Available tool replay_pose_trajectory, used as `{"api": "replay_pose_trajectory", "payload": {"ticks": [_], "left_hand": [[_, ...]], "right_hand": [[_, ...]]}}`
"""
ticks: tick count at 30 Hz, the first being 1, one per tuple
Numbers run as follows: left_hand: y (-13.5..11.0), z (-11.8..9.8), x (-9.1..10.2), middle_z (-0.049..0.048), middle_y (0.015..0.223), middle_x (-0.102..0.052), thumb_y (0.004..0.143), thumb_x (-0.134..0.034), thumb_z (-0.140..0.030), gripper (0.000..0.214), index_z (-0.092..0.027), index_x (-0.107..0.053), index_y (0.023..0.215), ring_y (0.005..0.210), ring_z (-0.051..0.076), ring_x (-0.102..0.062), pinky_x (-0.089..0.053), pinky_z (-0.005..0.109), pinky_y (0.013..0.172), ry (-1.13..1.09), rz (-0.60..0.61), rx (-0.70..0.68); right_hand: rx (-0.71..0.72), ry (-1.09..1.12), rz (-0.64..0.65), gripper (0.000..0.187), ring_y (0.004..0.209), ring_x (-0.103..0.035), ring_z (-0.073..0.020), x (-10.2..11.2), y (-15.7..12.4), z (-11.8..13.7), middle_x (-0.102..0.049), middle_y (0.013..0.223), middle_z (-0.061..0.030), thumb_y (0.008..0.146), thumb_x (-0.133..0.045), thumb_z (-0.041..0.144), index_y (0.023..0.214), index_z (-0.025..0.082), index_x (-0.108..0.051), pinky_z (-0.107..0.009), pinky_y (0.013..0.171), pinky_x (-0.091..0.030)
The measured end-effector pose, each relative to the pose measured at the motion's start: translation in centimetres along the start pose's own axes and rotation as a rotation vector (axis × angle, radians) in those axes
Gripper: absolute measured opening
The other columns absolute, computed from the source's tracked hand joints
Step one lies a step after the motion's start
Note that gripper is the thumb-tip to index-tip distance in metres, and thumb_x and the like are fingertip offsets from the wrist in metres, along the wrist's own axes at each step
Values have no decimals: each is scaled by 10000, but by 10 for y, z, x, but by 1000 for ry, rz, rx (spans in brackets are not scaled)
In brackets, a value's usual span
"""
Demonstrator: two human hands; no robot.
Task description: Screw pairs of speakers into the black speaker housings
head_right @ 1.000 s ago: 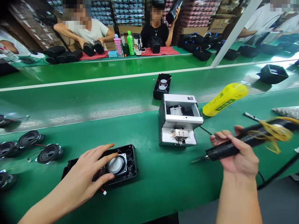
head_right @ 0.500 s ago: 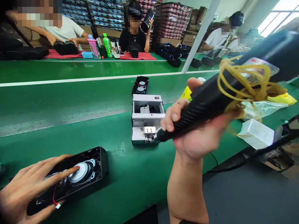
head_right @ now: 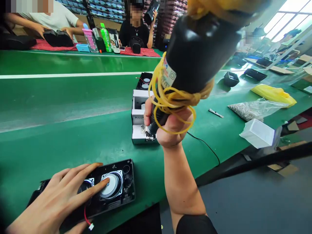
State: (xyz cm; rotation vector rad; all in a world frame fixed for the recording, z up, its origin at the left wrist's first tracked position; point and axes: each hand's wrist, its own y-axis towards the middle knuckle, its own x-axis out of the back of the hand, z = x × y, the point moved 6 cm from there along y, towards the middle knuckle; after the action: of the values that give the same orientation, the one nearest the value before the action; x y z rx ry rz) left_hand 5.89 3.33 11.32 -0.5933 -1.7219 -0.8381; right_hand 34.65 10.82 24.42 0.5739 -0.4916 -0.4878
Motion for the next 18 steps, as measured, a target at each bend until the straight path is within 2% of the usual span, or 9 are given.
{"api": "replay_pose_trajectory", "payload": {"ticks": [2, 4, 5, 7, 9, 10, 14, 16, 18], "left_hand": [[4, -5, -1, 70, 1695, -498, 830, -621, -217, 774, -453, -567, 1565, 1413, 417, -542, -553, 646, 1029, 1, -3, 0], [5, -7, -2, 67, 1702, -492, 828, -620, -216, 778, -443, -559, 1570, 1434, 407, -529, -545, 634, 1048, -5, 4, 7], [5, -7, -2, 62, 1705, -493, 819, -624, -216, 788, -441, -557, 1571, 1444, 401, -527, -539, 624, 1064, -4, 9, 12], [5, -7, -2, 55, 1712, -495, 783, -640, -216, 819, -431, -562, 1570, 1443, 394, -536, -530, 604, 1084, 11, 11, 0], [5, -7, -2, 57, 1732, -477, 756, -649, -219, 844, -410, -565, 1575, 1437, 394, -542, -518, 593, 1090, 27, 2, -33], [5, -7, -2, 61, 1746, -459, 753, -648, -218, 850, -399, -564, 1579, 1442, 395, -539, -507, 592, 1097, 33, -2, -44], [4, -6, -2, 71, 1796, -388, 786, -657, -245, 834, -376, -552, 1603, 1505, 385, -494, -444, 592, 1154, 63, -3, -80], [4, -6, -1, 80, 1804, -380, 801, -673, -268, 821, -363, -553, 1608, 1520, 377, -485, -425, 586, 1174, 80, -7, -109], [3, -7, 0, 92, 1792, -404, 818, -693, -290, 795, -348, -565, 1600, 1511, 375, -496, -428, 585, 1171, 99, -14, -120]], "right_hand": [[19, -98, 84, 835, 531, -454, -306, -5, -2, -5, -497, 712, -66, 1065, -54, 721, 1677, 237, -351, -437, 494, -492], [43, -182, 158, 792, 588, -512, -324, -7, -4, -14, -583, 803, -102, 1075, -199, 725, 1713, 265, -296, -451, 536, -516], [53, -185, 165, 812, 604, -534, -332, -7, -5, -18, -611, 839, -117, 1069, -181, 735, 1731, 270, -252, -459, 546, -520], [60, -92, 128, 877, 602, -544, -342, -3, -6, -24, -631, 861, -140, 1037, 3, 736, 1743, 256, -197, -478, 542, -514], [59, 56, 80, 956, 573, -526, -335, -1, -6, -26, -614, 819, -136, 991, 137, 731, 1708, 242, -264, -476, 514, -493], [60, 125, 68, 959, 553, -514, -322, -2, -5, -26, -594, 785, -119, 992, 120, 754, 1660, 248, -346, -463, 493, -478], [140, 448, -91, 636, 414, -389, -214, -3, -2, -20, -472, 640, -11, 1032, -318, 767, 1268, 313, -696, -353, 366, -326], [163, 636, -130, 525, 375, -353, -175, -3, -2, -18, -465, 604, 16, 952, -537, 741, 1152, 322, -782, -323, 328, -258], [105, 732, -77, 497, 377, -392, -150, -7, -3, -16, -523, 617, 32, 864, -733, 729, 1140, 327, -830, -306, 323, -284]]}}
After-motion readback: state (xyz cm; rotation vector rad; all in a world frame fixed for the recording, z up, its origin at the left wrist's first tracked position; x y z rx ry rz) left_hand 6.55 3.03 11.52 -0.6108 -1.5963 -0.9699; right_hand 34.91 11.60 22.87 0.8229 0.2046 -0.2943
